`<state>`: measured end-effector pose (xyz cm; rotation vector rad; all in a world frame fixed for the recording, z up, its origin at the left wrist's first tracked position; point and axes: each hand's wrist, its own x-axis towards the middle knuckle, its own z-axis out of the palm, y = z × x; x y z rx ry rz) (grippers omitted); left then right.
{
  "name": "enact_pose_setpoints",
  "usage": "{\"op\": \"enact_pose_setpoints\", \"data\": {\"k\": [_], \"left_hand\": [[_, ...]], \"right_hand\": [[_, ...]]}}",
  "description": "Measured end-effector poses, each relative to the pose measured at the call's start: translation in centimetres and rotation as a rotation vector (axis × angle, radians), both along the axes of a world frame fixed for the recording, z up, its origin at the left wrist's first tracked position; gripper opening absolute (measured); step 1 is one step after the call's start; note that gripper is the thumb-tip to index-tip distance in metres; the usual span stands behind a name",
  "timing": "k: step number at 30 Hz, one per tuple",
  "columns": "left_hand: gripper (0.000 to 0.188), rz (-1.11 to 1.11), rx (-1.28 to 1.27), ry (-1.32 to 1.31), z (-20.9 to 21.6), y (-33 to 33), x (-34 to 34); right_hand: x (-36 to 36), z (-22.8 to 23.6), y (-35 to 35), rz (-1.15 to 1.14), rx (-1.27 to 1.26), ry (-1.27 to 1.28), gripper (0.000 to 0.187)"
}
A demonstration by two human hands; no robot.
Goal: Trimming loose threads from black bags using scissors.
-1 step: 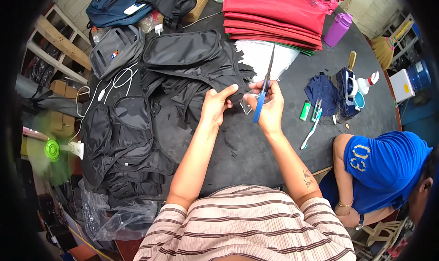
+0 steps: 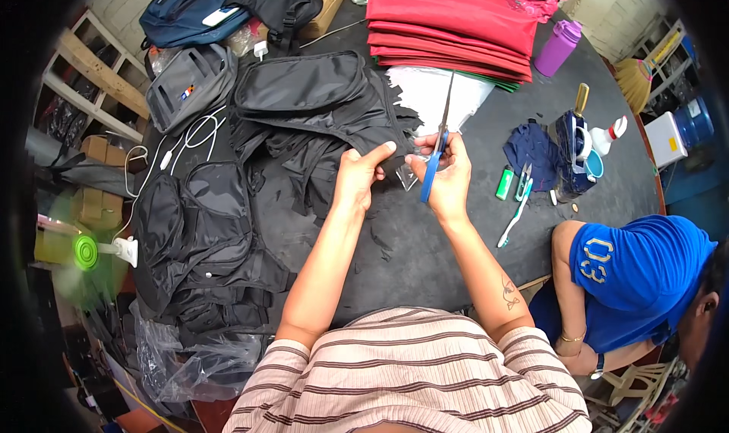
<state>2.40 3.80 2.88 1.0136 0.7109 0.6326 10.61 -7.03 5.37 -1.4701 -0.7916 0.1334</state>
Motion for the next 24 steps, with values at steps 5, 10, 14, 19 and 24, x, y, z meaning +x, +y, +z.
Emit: {"op": "enact_pose_setpoints", "data": {"k": [5,10,14,19,24], "left_hand": [[0.007,0.002,-0.012,-0.138,0.0,-3.1,1.5],[0.008,-0.038,-0.187,-0.157,-0.3,-2.9,1.8],[0.009,-0.012,-0.138,-0.147,-0.4,-3.0,2.0],[0.010,0.003,-0.103,-0.103,-0.3,-3.0,1.9],[0.010,-0.144,-0.264,-0.121,0.4,-2.5,1.5]], "right_hand": [[1.9,-0.1,-0.5,-0.020,-0.025,0.171,0.027],[3.1,-0.1,-1.3,-0.050,-0.004,0.357,0.021],[2.2,-0.6,-1.8,-0.017,0.018,0.310,0.026],[1.3,-0.3,-1.7,0.017,-0.046,0.133,0.030],[2.3,-1.0,-1.1,-0.026,-0.033,0.170,0.025]]}}
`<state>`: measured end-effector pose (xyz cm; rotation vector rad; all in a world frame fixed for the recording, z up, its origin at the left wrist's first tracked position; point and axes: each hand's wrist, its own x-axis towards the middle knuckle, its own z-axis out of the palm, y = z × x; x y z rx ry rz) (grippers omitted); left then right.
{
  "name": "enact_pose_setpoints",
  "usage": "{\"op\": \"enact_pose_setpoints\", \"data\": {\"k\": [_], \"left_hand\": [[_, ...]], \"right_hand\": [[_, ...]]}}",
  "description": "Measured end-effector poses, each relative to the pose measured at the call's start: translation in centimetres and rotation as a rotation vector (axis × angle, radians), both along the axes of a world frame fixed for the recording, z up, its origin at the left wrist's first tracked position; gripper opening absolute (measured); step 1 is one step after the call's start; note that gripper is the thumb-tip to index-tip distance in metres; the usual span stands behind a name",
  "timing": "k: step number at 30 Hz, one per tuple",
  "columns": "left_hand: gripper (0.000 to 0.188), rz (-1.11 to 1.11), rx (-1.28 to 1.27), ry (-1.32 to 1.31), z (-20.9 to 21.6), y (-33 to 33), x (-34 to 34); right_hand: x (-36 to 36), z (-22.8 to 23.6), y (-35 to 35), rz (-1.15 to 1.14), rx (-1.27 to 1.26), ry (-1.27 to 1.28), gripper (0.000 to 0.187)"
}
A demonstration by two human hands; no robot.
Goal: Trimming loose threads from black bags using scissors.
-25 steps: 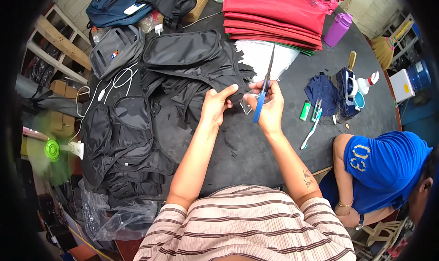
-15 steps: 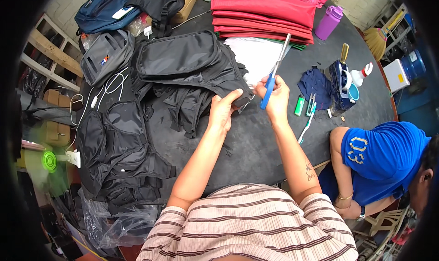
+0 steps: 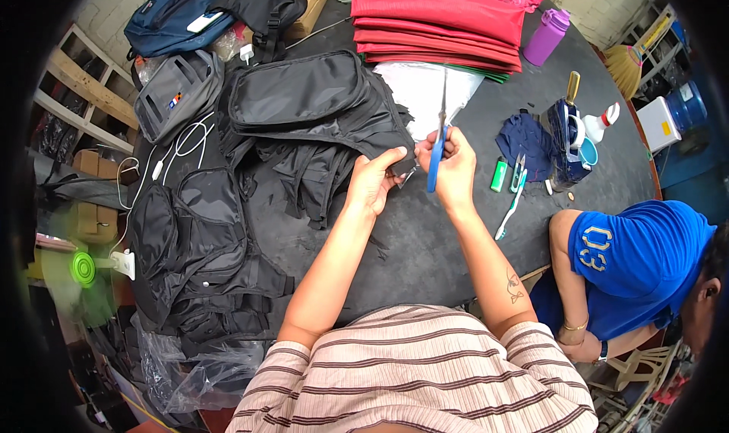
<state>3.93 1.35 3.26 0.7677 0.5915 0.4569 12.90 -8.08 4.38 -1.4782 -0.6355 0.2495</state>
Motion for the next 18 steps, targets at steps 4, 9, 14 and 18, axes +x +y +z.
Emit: {"op": "enact_pose_setpoints", "data": {"k": [4,9,14,18], "left_hand": [[0.008,-0.054,-0.004,-0.050,-0.8,0.4,0.1],[0.012,-0.017,-0.005,-0.103,-1.4,-0.1,0.7],[0.009,0.079,0.140,-0.013,-0.6,-0.8,0.7],[0.010,0.006,0.042,0.009,-0.6,-0.2,0.4]], "right_hand": [[1.0,-0.1,-0.4,0.011,0.102,0.329,0.019],[-0.1,0.0,-1.5,0.064,0.015,0.420,0.020],[0.1,-0.1,-0.7,-0.032,0.081,0.249,0.033],[-0.1,1.3,-0.6,0.008,0.020,0.102,0.040]]}}
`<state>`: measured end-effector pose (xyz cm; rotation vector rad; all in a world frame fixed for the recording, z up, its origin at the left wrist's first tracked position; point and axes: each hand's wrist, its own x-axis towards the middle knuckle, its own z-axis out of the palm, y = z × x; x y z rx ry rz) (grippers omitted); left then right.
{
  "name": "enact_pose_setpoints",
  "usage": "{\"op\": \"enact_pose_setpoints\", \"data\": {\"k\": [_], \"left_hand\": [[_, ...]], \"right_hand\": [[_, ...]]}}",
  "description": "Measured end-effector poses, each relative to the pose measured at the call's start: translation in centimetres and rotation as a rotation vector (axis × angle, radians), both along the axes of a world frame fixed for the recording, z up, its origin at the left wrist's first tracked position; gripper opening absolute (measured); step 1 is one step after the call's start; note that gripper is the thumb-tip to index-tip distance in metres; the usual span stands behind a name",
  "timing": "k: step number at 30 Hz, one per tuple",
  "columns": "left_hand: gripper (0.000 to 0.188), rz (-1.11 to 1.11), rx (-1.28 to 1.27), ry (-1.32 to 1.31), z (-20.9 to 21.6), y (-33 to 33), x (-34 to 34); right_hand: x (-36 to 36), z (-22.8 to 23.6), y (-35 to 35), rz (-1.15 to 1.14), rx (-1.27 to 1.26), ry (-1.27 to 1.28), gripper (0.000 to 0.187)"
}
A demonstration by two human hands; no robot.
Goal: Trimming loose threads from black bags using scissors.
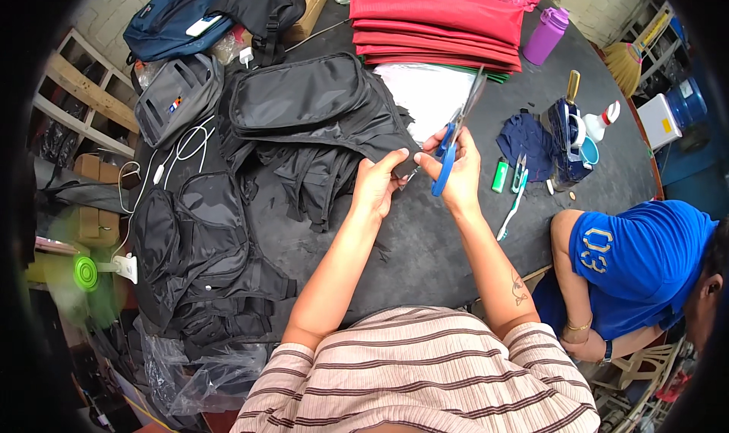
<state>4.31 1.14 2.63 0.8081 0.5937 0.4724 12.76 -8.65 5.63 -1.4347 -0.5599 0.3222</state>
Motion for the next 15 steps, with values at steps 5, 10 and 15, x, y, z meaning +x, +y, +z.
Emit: {"op": "enact_pose_setpoints", "data": {"k": [5,10,15], "left_hand": [[0.010,-0.090,-0.256,-0.074,-0.6,0.5,0.0],[0.009,-0.135,-0.214,-0.168,-0.9,0.7,-0.1],[0.010,-0.098,-0.084,-0.185,-0.7,0.1,0.1]], "right_hand": [[0.2,0.2,-0.1,0.123,0.027,-0.033,0.035],[0.8,0.4,0.1,0.129,0.092,0.180,0.029],[1.5,-0.3,-0.4,0.058,0.136,0.380,0.024]]}}
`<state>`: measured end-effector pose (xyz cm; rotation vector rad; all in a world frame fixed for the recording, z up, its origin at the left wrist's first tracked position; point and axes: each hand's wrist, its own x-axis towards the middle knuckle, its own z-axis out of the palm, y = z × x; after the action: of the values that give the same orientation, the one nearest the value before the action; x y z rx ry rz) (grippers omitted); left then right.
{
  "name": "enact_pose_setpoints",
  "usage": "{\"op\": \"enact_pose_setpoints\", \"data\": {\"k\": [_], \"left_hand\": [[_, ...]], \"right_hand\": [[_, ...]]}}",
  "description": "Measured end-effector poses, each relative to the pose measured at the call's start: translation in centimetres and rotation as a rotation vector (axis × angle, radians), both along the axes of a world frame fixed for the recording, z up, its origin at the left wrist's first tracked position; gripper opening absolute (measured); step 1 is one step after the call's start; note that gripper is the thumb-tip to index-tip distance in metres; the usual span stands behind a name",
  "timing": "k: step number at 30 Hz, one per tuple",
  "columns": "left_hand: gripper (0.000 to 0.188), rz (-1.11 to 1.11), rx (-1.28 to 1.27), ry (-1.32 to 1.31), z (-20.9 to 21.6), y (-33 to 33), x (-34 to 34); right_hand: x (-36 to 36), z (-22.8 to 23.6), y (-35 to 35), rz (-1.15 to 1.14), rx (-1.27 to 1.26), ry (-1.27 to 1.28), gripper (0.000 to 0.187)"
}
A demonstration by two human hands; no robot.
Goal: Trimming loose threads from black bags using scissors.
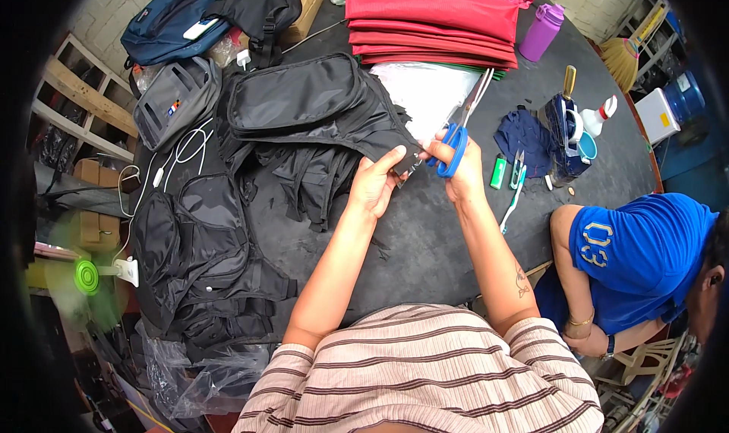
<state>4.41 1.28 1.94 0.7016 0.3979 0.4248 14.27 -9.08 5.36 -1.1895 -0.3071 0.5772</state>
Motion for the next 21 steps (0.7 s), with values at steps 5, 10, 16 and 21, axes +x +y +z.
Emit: {"op": "enact_pose_setpoints", "data": {"k": [5,10,16,21], "left_hand": [[0.012,0.105,0.018,-0.068,0.2,-0.9,0.4],[0.011,0.233,0.159,0.042,-0.3,-1.7,1.2],[0.016,0.323,0.274,0.083,-0.8,-1.8,1.1],[0.022,0.314,0.239,0.147,-0.2,-2.0,1.1]], "right_hand": [[-2.4,-1.7,-2.6,0.164,-0.217,-0.029,0.027],[-4.7,-3.7,-6.2,0.433,-0.297,0.007,0.044],[-5.2,-2.3,-6.5,0.459,-0.372,-0.011,0.046],[-5.6,-2.1,-5.6,0.385,-0.429,-0.051,0.048]]}}
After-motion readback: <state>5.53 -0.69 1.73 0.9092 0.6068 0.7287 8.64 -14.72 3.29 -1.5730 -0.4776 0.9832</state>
